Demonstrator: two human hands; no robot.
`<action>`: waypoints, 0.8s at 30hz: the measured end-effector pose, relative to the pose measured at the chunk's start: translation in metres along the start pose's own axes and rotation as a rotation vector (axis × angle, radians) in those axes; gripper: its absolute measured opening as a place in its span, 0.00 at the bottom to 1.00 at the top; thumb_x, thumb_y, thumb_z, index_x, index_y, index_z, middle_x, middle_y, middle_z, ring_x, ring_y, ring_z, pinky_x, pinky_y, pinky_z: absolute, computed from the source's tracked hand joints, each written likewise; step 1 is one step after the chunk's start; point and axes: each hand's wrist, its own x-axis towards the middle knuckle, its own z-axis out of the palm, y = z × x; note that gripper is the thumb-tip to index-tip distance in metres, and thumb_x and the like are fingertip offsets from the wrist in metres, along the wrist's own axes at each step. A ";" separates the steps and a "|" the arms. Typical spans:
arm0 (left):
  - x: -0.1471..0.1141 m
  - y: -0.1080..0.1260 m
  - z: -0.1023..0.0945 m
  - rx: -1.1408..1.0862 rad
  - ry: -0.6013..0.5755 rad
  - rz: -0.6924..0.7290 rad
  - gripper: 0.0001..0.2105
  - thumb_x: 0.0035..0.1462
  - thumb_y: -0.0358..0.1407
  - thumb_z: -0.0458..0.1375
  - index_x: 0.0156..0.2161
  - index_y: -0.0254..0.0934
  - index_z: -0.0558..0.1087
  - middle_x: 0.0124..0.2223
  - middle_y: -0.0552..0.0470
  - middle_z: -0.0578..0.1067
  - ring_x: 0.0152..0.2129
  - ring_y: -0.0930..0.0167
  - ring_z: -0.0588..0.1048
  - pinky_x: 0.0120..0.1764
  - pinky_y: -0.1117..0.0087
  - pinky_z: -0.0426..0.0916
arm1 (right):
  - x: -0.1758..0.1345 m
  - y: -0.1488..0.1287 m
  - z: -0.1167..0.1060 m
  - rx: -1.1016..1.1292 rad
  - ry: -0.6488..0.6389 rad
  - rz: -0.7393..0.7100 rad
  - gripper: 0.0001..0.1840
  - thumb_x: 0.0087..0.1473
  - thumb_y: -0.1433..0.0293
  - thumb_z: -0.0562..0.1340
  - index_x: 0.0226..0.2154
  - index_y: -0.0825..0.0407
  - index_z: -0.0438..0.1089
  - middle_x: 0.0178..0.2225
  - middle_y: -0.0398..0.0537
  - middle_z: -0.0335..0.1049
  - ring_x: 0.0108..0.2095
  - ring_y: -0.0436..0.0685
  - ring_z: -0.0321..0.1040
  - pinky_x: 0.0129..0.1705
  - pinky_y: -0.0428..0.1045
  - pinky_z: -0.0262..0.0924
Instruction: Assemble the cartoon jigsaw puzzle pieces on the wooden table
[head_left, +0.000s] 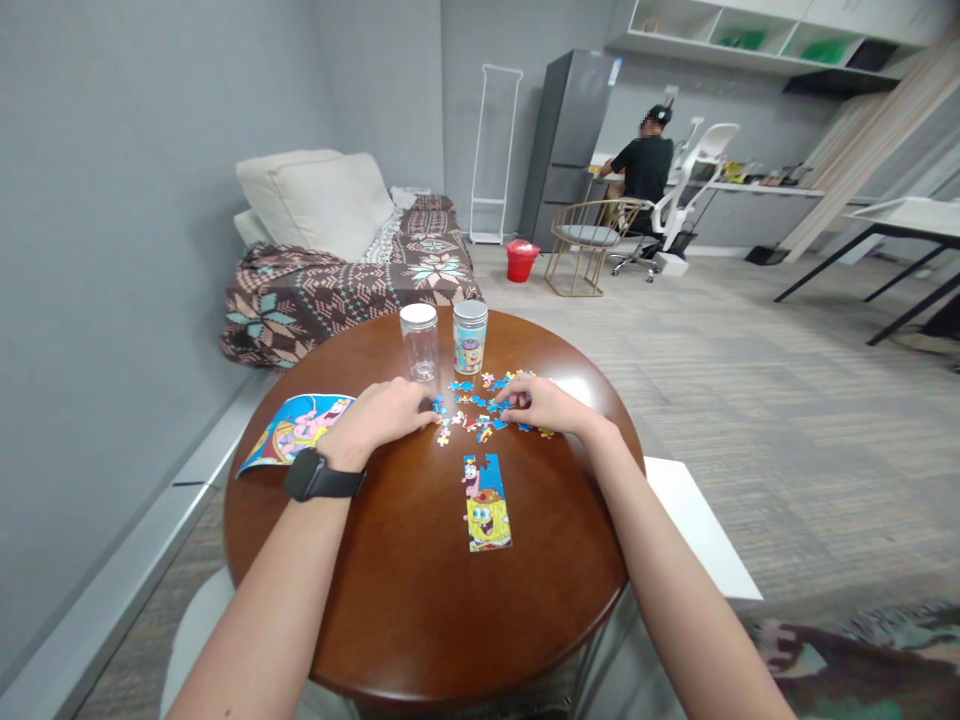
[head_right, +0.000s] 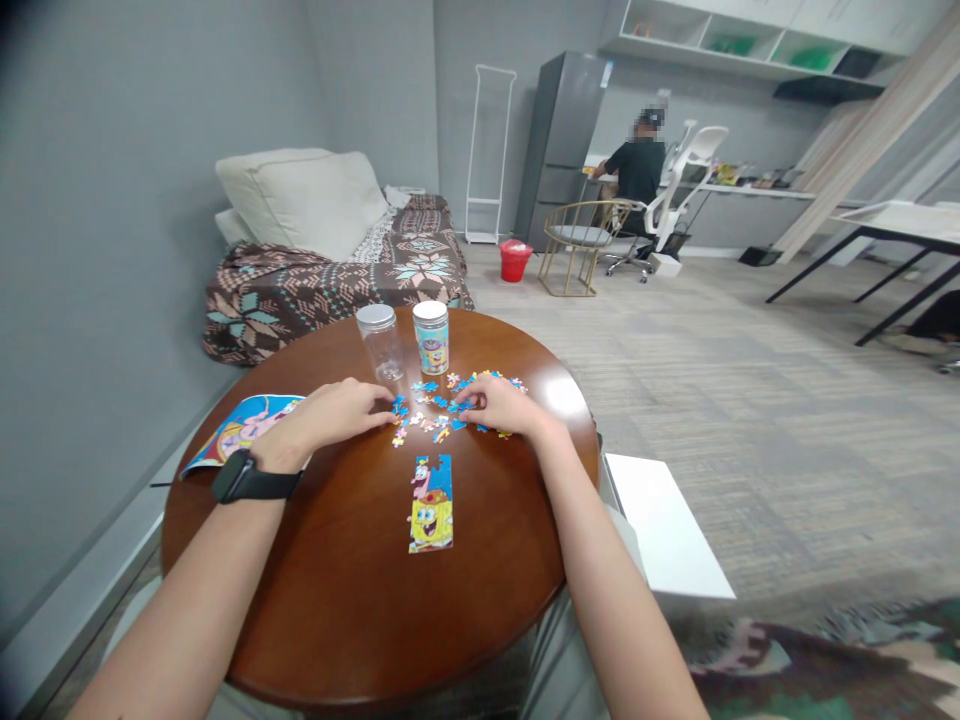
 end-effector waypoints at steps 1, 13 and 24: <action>0.000 -0.001 0.001 -0.015 0.000 0.001 0.18 0.56 0.50 0.50 0.46 0.47 0.74 0.44 0.49 0.78 0.41 0.63 0.75 0.43 0.66 0.67 | 0.001 0.000 0.001 0.011 -0.013 0.012 0.08 0.44 0.72 0.65 0.31 0.56 0.74 0.26 0.43 0.65 0.27 0.49 0.61 0.31 0.44 0.57; 0.003 -0.003 0.005 -0.064 0.008 0.078 0.12 0.56 0.46 0.52 0.37 0.44 0.74 0.38 0.50 0.78 0.35 0.66 0.76 0.35 0.70 0.66 | 0.001 -0.002 -0.001 0.055 -0.058 0.053 0.06 0.44 0.76 0.61 0.30 0.56 0.71 0.25 0.43 0.68 0.25 0.47 0.61 0.28 0.43 0.56; 0.002 0.010 0.004 -0.060 0.032 0.165 0.12 0.58 0.41 0.50 0.40 0.43 0.74 0.38 0.50 0.78 0.35 0.66 0.76 0.36 0.70 0.66 | -0.001 0.006 -0.004 0.003 -0.037 0.087 0.10 0.45 0.77 0.58 0.32 0.55 0.72 0.22 0.41 0.68 0.23 0.47 0.62 0.27 0.41 0.56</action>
